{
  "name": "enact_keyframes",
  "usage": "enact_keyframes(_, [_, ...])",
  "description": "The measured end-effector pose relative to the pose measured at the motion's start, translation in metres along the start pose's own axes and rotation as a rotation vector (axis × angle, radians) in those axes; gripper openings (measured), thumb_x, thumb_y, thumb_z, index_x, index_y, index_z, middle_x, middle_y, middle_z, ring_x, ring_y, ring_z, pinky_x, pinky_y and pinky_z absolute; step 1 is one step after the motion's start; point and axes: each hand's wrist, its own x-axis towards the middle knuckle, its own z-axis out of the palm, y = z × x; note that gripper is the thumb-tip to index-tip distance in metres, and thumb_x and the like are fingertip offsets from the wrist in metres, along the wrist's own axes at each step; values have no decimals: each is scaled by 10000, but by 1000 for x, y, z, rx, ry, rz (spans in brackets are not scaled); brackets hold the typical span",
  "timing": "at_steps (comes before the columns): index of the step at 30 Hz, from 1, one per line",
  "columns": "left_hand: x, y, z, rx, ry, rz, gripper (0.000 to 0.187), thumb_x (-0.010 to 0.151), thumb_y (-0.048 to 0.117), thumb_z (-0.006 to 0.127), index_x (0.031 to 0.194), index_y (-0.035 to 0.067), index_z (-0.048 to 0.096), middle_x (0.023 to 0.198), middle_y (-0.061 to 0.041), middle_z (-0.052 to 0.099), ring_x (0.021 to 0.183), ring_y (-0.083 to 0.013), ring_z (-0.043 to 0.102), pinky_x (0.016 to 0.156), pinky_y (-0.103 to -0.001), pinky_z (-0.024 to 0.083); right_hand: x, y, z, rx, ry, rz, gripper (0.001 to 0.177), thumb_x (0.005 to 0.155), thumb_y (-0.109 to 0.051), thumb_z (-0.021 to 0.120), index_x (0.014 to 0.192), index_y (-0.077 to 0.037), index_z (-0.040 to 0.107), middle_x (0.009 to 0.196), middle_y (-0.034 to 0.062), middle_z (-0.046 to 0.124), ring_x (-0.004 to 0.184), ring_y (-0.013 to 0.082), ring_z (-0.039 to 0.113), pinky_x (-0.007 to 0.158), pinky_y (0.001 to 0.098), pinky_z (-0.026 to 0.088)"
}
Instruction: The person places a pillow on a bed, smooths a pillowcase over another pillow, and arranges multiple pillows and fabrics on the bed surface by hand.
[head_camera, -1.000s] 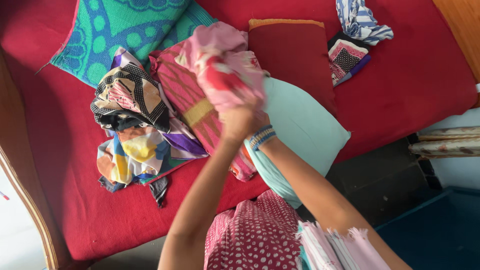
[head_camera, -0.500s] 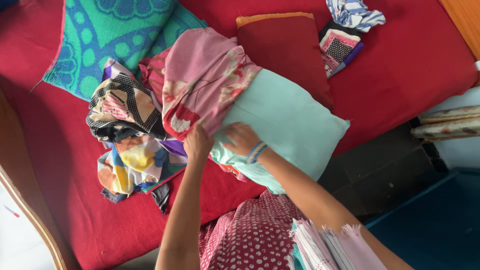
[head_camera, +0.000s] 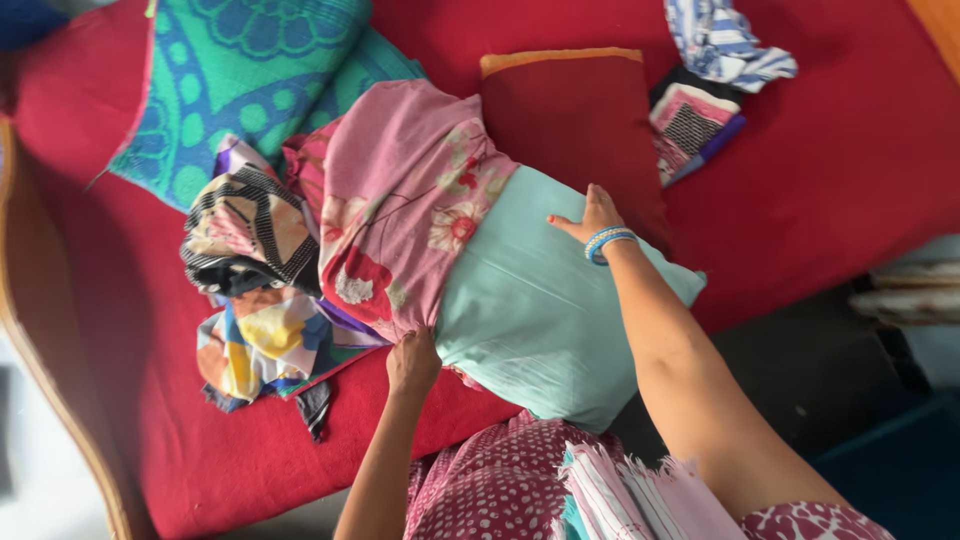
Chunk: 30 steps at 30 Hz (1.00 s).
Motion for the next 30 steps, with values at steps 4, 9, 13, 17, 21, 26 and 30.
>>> enact_keyframes(4, [-13, -6, 15, 59, -62, -31, 239, 950, 151, 519, 1139, 26, 596, 1077, -233, 702, 969, -416, 704, 817, -506, 567, 16, -20, -5, 34, -264, 66, 1406, 673, -851, 746, 1537, 106, 184, 1611, 303, 262, 1519, 386, 256, 1210, 472, 268])
enact_keyframes(9, [-36, 11, 13, 3, 13, 31, 359, 829, 60, 615, 1181, -6, 577, 1216, -230, 644, 1155, -408, 620, 885, -481, 546, 24, -49, -11, 87, -379, 86, 1371, 598, -764, 834, 1521, 76, 265, 1472, 322, 465, 1368, 408, 495, 1145, 445, 412])
enact_keyframes(13, [-23, 60, -21, 90, -22, -54, 480, 821, 152, 694, 1264, 40, 545, 1273, -194, 596, 1108, -372, 608, 878, -522, 503, -1, -82, -18, 50, -207, -92, 811, 659, -639, 818, 1235, -80, 701, 1173, 214, 730, 1111, 387, 693, 964, 489, 543])
enact_keyframes(17, [17, 118, -66, -83, 361, 86, 574, 835, 185, 738, 1345, 31, 526, 1273, -222, 581, 1144, -405, 586, 890, -508, 502, -49, -136, -56, -14, -32, -197, 529, 725, -509, 831, 1067, -113, 756, 978, 171, 759, 904, 386, 718, 802, 513, 569])
enact_keyframes(21, [41, 168, -137, -104, 661, 168, 742, 786, 188, 775, 1439, 35, 456, 1398, -256, 510, 1182, -443, 536, 900, -550, 492, -95, -170, -137, -68, 54, -418, 376, 806, -408, 824, 986, -85, 758, 821, 171, 740, 758, 369, 714, 700, 489, 574])
enact_keyframes(26, [51, 206, -199, -144, 927, 204, 869, 643, 102, 763, 1447, 30, 443, 1364, -281, 504, 1210, -497, 523, 865, -524, 508, -130, -190, -242, -240, 302, -814, 127, 727, -150, 766, 829, -83, 732, 811, 100, 716, 732, 322, 705, 670, 459, 551])
enact_keyframes(30, [71, 206, -211, -265, 801, 118, 804, 707, 88, 737, 1446, 11, 430, 1254, -282, 589, 1004, -437, 641, 828, -509, 529, -144, -195, -262, -397, 461, -1070, 230, 759, -79, 681, 967, -80, 779, 755, 47, 659, 704, 241, 663, 635, 410, 496])
